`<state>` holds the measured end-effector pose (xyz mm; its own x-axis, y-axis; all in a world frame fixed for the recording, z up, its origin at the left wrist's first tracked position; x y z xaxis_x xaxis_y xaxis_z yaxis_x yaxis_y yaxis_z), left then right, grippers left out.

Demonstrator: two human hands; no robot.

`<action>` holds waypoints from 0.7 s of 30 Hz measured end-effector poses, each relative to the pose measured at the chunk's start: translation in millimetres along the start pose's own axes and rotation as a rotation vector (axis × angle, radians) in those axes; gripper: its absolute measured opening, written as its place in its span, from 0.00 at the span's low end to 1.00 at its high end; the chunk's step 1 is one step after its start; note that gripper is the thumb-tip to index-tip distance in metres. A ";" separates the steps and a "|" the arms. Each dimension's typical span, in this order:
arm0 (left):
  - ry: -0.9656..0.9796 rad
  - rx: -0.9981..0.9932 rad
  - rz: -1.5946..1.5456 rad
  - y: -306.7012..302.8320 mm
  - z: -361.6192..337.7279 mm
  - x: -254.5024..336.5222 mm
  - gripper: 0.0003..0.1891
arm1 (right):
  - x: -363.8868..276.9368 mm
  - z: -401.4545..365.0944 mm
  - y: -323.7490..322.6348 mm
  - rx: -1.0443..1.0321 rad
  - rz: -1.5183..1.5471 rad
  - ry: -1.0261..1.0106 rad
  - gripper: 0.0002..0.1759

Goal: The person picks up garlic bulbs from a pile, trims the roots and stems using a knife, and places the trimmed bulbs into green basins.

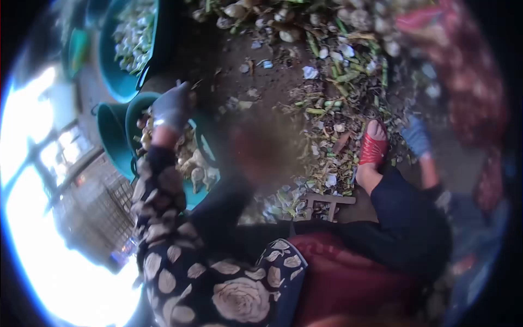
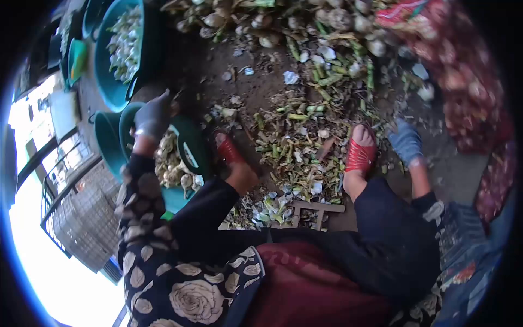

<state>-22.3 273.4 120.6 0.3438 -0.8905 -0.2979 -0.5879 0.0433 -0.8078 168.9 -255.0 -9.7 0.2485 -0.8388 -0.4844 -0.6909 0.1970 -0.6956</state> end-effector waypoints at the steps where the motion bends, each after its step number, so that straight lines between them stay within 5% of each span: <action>1: -0.031 -0.182 0.066 -14.1 -17.8 -22.2 0.11 | 2.5 -2.2 0.0 -0.001 -0.005 0.009 0.13; 3: -0.087 -0.380 0.293 -37.7 -54.5 -55.3 0.10 | 3.8 1.8 2.2 -0.017 0.013 -0.001 0.13; 5: -0.156 -0.370 0.353 -50.0 -73.3 -71.1 0.12 | 4.4 5.0 6.3 -0.022 0.023 0.003 0.13; 7: 0.192 -0.030 0.196 -65.8 -57.8 -3.3 0.16 | 5.6 -0.3 7.6 -0.004 0.017 0.010 0.13; 8: 0.218 -0.138 0.065 -60.1 -40.0 31.5 0.20 | 4.1 0.2 7.6 0.001 0.006 0.005 0.13; 9: 0.408 0.040 0.014 -56.7 -23.7 70.5 0.17 | 5.5 2.1 9.7 0.003 -0.007 -0.006 0.13; 11: 0.716 0.410 0.061 -49.4 11.6 149.8 0.15 | -12.4 -1.1 0.2 -0.004 -0.138 0.047 0.10; 12: 0.749 0.426 0.172 -30.7 39.8 178.8 0.14 | -22.1 -5.1 -4.6 -0.010 -0.203 0.072 0.09; 13: 0.611 0.194 0.190 -6.7 80.2 198.6 0.11 | -22.9 -4.1 -4.6 -0.013 -0.216 0.070 0.09; 14: 0.564 0.189 0.217 2.6 97.9 213.4 0.13 | -26.5 0.1 -1.4 -0.018 -0.210 0.036 0.09; 17: 0.473 0.496 0.350 0.5 126.5 250.1 0.21 | -21.3 0.1 1.7 0.002 -0.084 0.002 0.09; 21: 0.179 0.529 -0.076 19.1 138.2 225.1 0.13 | -13.3 -5.0 -1.5 0.019 -0.005 0.009 0.09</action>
<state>145.1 136.3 -32.3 0.2139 -0.9611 -0.1747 -0.1034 0.1555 -0.9824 163.3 -246.7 0.4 0.2458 -0.8445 -0.4758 -0.6762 0.2023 -0.7084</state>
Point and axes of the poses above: each hand's wrist, its own z-axis towards the middle knuckle, its own y-axis out of the palm, x = y × z, the point moved 6 cm from there along z, towards the middle knuckle
